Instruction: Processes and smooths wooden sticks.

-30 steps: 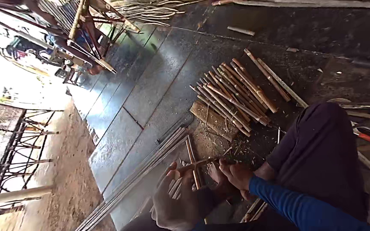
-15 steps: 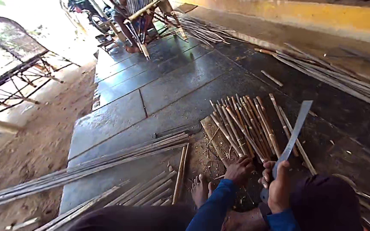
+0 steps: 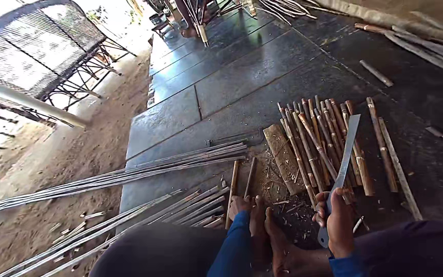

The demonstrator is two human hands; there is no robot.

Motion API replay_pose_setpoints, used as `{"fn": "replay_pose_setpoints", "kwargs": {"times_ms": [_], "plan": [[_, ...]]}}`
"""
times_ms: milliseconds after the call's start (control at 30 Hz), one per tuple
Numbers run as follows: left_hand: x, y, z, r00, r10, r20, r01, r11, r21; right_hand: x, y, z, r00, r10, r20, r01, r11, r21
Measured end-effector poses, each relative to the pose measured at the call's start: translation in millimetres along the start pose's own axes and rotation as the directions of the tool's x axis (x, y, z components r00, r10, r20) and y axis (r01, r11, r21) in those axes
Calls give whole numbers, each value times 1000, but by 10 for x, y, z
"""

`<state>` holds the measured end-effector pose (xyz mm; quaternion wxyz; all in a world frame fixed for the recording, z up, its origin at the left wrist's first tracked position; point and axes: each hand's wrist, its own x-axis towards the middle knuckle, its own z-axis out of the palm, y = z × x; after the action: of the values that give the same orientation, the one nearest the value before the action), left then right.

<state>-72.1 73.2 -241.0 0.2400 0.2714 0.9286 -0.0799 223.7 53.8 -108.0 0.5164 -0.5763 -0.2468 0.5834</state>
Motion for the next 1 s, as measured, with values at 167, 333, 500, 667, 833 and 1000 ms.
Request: {"fn": "replay_pose_setpoints", "kwargs": {"times_ms": [167,333,500,667,833,1000], "plan": [[43,223,-237,974,222,30,-221,974,-41,11,17,-51,1000,13,8,-13,1000,-19],[-318,770,-1144,866,485,-123,-148,13,-989,51,24,24,997,-68,-32,65,994,-82],[-916,934,-1559,817,521,-246,-166,-195,-967,13,98,33,992,-106,67,119,970,-213],[-1395,978,-1351,687,475,-550,-602,-53,-797,17,172,-91,979,-175,104,201,905,-376],[-1890,1202,-2236,265,349,-899,-852,-352,-388,-11,208,-140,980,-165,109,195,892,-407],[-1645,1205,-1928,150,444,-883,-779,-498,-382,74,301,-1,986,-141,94,169,864,-474]]}}
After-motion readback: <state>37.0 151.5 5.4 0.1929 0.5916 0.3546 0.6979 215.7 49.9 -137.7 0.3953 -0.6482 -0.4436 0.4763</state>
